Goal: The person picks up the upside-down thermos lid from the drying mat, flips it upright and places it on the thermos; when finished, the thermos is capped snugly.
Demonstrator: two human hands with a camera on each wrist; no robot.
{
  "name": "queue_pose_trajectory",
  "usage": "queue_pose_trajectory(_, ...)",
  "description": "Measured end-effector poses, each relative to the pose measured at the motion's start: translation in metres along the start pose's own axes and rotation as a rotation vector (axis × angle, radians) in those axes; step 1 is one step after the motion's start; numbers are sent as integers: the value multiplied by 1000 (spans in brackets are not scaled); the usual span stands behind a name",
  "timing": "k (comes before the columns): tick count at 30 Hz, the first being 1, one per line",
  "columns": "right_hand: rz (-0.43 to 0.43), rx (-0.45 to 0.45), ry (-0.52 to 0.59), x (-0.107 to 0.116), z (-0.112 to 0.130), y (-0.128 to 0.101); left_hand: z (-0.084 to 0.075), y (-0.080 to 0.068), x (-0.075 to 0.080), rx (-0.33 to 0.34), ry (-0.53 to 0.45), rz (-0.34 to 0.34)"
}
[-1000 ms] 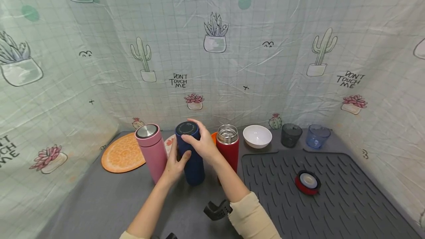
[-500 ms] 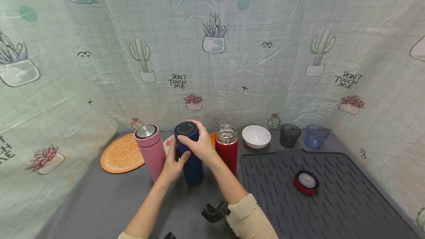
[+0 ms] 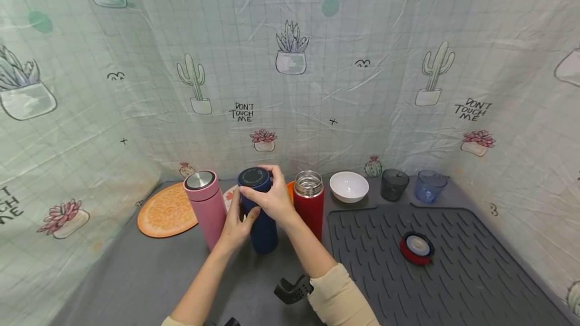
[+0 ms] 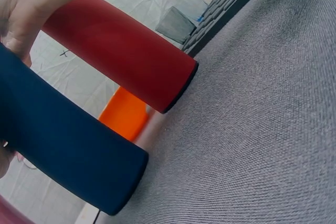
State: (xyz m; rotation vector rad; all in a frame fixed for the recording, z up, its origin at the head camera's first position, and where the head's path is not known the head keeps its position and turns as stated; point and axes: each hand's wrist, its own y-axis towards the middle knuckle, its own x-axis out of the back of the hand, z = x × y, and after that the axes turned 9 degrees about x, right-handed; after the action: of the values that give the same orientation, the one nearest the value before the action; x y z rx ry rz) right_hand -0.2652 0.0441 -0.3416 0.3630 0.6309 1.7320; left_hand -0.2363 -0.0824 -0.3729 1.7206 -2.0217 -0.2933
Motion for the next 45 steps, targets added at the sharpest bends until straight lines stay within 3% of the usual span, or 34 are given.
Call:
queue_pose_trajectory(5,-1,-14,-2,0,1,-2,0,-1,-1,16,-11,8)
queue_pose_trajectory(9,43,-24,-28,0,3,-4,7,0,-1,24,-45,19)
queue_pose_trajectory(13,87,-53,-83,0,9,-7,3,-1,0,28,-66,24)
queue_pose_trajectory(17,103,-98,-197,4,14,-11,5,-2,0,49,-62,12)
queue_pose_trajectory(19,120,-90,-280,7,18,-15,14,-1,0,62,-53,10)
queue_pose_trajectory(24,175,-14,-435,17,31,-34,37,-4,2,114,65,1)
queue_pose_trajectory(31,305,65,-473,37,43,-73,32,-24,8,144,283,9)
queue_pose_trajectory(34,337,109,-495,49,47,-91,27,-35,12,191,309,43)
queue_pose_trajectory(40,268,202,-591,78,57,-124,20,-55,18,355,346,126)
queue_pose_trajectory(45,170,227,-660,113,58,-140,12,-70,17,414,446,188)
